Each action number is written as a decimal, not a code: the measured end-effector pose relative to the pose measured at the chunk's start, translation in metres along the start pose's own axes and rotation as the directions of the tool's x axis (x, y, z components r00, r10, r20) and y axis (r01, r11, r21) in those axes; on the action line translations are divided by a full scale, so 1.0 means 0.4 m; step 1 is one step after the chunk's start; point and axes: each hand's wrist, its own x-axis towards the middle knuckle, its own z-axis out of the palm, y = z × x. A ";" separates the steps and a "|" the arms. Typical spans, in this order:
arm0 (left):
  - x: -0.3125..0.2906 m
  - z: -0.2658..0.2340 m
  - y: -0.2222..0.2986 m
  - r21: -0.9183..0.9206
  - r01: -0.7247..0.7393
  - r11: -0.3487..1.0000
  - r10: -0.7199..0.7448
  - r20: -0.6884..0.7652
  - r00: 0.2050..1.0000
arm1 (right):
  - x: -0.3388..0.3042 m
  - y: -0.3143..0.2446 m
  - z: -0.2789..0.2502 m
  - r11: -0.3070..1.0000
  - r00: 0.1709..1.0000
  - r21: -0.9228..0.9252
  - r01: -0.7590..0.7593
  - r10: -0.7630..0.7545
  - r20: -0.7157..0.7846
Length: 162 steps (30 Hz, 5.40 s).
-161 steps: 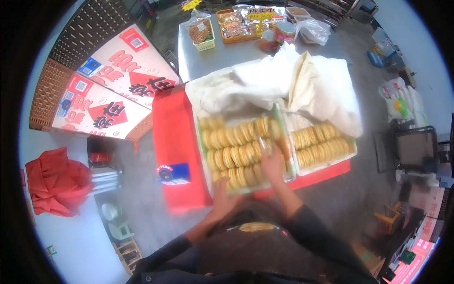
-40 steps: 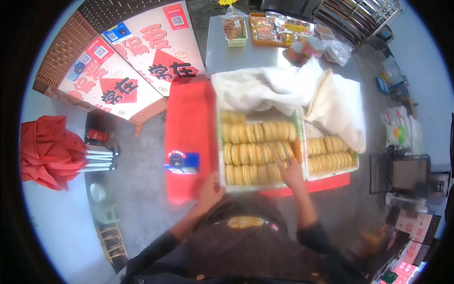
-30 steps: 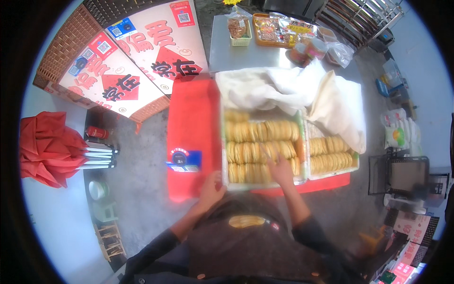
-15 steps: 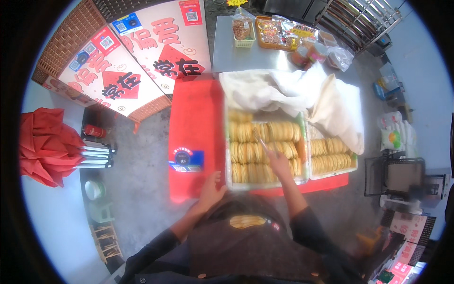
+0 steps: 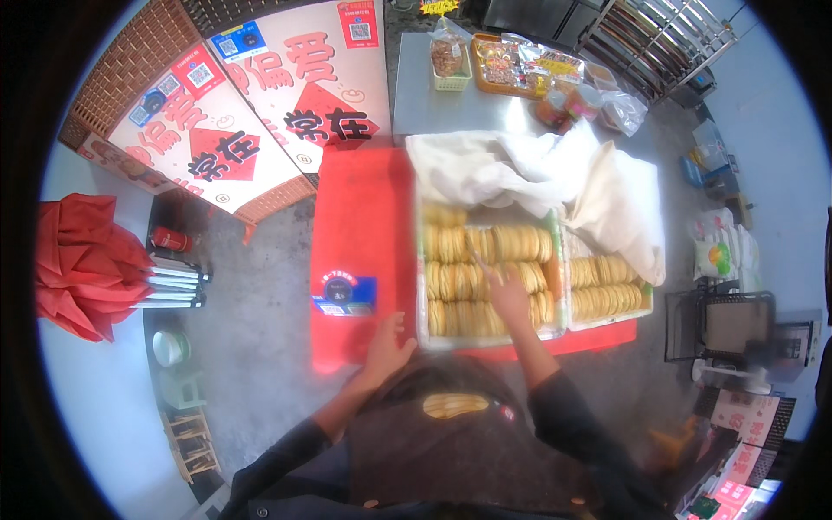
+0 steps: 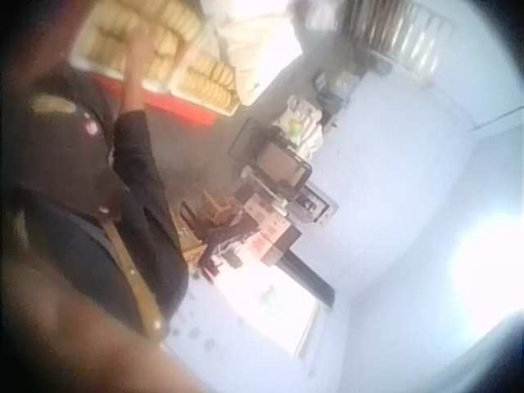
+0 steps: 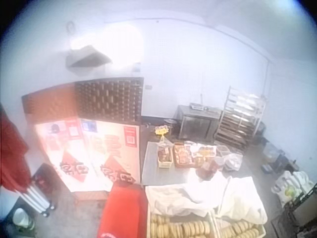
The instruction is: The person arranges round biscuits in two white trays on a red table, using tongs to adjust their positions. The person then covers the trays with a white cloth and smooths it over the biscuits.
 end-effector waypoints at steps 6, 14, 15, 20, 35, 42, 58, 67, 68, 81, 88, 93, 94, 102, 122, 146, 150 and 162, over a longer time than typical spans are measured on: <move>0.010 0.007 0.012 -0.006 -0.001 1.000 0.001 -0.014 1.000 | -0.034 -0.026 -0.024 0.980 0.994 -0.173 0.095 -0.102 -0.031; 0.001 -0.007 -0.010 0.030 0.034 0.999 -0.033 -0.034 0.999 | -0.007 -0.076 -0.002 0.962 0.992 -0.257 0.095 -0.070 0.105; 0.001 -0.007 -0.010 0.037 0.037 0.999 -0.036 -0.033 0.999 | 0.016 -0.049 0.021 0.952 0.988 -0.278 0.128 -0.098 0.118; 0.055 0.056 0.065 0.015 -0.017 1.000 0.016 0.040 0.999 | 0.221 0.256 -0.024 0.928 0.937 -0.128 0.349 -0.343 0.070; -0.023 0.034 0.018 0.103 0.114 0.988 -0.111 -0.038 0.993 | 0.073 0.037 -0.051 0.987 0.983 -0.011 0.161 -0.159 0.093; -0.019 0.037 0.013 0.073 0.086 0.994 -0.085 -0.010 0.996 | -0.024 0.010 0.000 0.982 0.994 0.153 0.109 -0.105 -0.032; 0.024 -0.017 -0.038 -0.012 0.018 1.000 -0.017 0.092 0.996 | -0.013 0.031 0.066 0.992 0.999 0.126 0.007 -0.001 -0.054; 0.016 -0.070 -0.066 -0.013 0.033 0.999 -0.031 0.125 0.992 | -0.029 -0.027 0.054 0.998 0.998 0.060 -0.026 0.029 -0.049; 0.014 -0.075 -0.068 -0.005 0.036 0.999 -0.035 0.125 0.992 | -0.028 -0.032 0.057 1.000 0.999 0.011 -0.029 0.029 -0.043; -0.003 -0.107 -0.086 0.049 0.065 0.997 -0.069 0.099 0.993 | 0.079 -0.041 0.133 0.983 0.994 -0.182 0.036 -0.017 0.108; -0.019 -0.112 -0.114 0.080 0.069 0.994 -0.073 0.054 0.996 | 0.194 0.003 -0.018 0.870 0.775 0.257 -0.421 0.198 0.600; 0.001 -0.064 -0.081 0.073 0.050 0.996 -0.055 0.072 0.996 | 0.194 0.022 -0.142 0.894 0.785 0.262 -0.364 0.143 0.602; 0.002 -0.057 -0.074 0.065 0.050 0.997 -0.055 0.065 0.996 | 0.189 0.034 -0.142 0.942 0.836 0.209 -0.261 0.113 0.538; -0.008 -0.032 -0.038 0.082 0.115 0.990 -0.121 0.072 0.990 | 0.114 0.058 -0.173 0.978 0.931 -0.108 0.179 -0.133 0.339; 0.009 0.034 -0.007 0.064 0.118 0.991 -0.120 0.025 0.992 | 0.281 0.094 -0.243 0.961 0.904 -0.050 0.271 -0.236 0.357; 0.030 -0.017 -0.016 0.010 0.124 0.992 -0.125 0.078 0.989 | -0.086 -0.038 -0.041 0.976 0.980 -0.107 0.189 -0.180 0.091; 0.029 -0.023 -0.024 0.022 0.109 0.994 -0.110 0.084 0.990 | -0.082 -0.020 0.023 0.975 0.976 -0.041 0.218 -0.219 0.004; 0.037 -0.006 -0.012 0.029 0.110 0.994 -0.112 0.115 0.987 | 0.067 0.123 0.135 0.977 0.978 0.061 0.202 -0.205 0.040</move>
